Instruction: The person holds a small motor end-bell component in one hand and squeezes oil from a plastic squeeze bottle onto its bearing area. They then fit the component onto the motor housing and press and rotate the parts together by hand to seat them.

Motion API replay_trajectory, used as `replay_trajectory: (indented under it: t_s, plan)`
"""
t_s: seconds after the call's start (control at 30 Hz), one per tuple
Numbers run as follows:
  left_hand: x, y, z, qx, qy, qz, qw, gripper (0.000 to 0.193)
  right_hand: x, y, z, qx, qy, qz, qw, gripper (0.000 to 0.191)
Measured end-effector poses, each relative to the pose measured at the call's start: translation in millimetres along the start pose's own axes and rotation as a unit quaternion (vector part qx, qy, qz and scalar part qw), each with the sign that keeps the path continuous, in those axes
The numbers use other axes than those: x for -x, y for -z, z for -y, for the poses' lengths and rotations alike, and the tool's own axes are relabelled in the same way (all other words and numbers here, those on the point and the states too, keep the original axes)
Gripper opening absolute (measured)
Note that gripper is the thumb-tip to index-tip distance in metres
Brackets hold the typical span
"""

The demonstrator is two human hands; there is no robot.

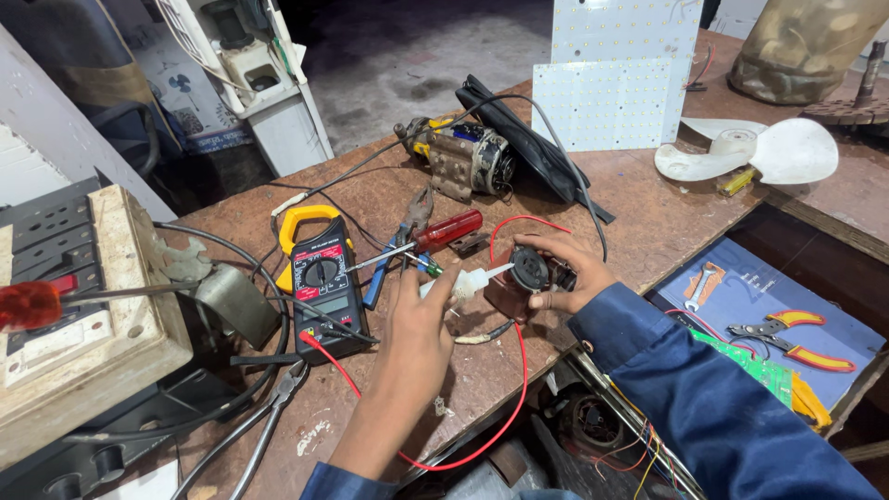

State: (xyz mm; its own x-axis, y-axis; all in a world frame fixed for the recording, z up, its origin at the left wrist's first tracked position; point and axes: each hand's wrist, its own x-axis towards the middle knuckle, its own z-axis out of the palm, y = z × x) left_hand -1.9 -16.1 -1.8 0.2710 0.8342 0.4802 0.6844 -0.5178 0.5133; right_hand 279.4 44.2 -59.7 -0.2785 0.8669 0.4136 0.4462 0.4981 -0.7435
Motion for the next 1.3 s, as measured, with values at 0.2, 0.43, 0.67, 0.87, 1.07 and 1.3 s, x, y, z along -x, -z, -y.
replay_trajectory:
  t_s: [0.2, 0.43, 0.67, 0.87, 1.07, 1.3]
  plan:
    - [0.6, 0.5, -0.7, -0.008, -0.007, -0.002, 1.000, 0.073, 0.7, -1.0, -2.7, -0.004, -0.006, -0.005, 1.000, 0.091]
    - [0.0, 6.3, -4.3, -0.004, -0.005, 0.008, 1.000, 0.073, -0.2, -1.2, -4.7, 0.005, 0.005, -0.009, 1.000, 0.092]
    - [1.3, 10.2, -4.9, 0.000, -0.026, -0.003, 1.000, 0.077, -1.2, -1.3, -2.1, -0.011, -0.009, -0.009, 1.000, 0.091]
    - [2.8, 11.2, -6.8, 0.004, -0.063, -0.016, 0.998, 0.074, -1.0, -1.3, 0.7, 0.026, 0.001, -0.021, 0.999, 0.088]
    - [-0.4, 12.8, -5.8, -0.010, -0.060, -0.024, 0.998, 0.074, -0.3, -0.9, 3.7, 0.015, -0.017, -0.010, 1.000, 0.088]
    - [-2.6, 14.2, -4.2, -0.022, -0.063, -0.034, 0.997, 0.073, -0.1, 2.5, 3.0, 0.007, 0.002, 0.001, 1.000, 0.087]
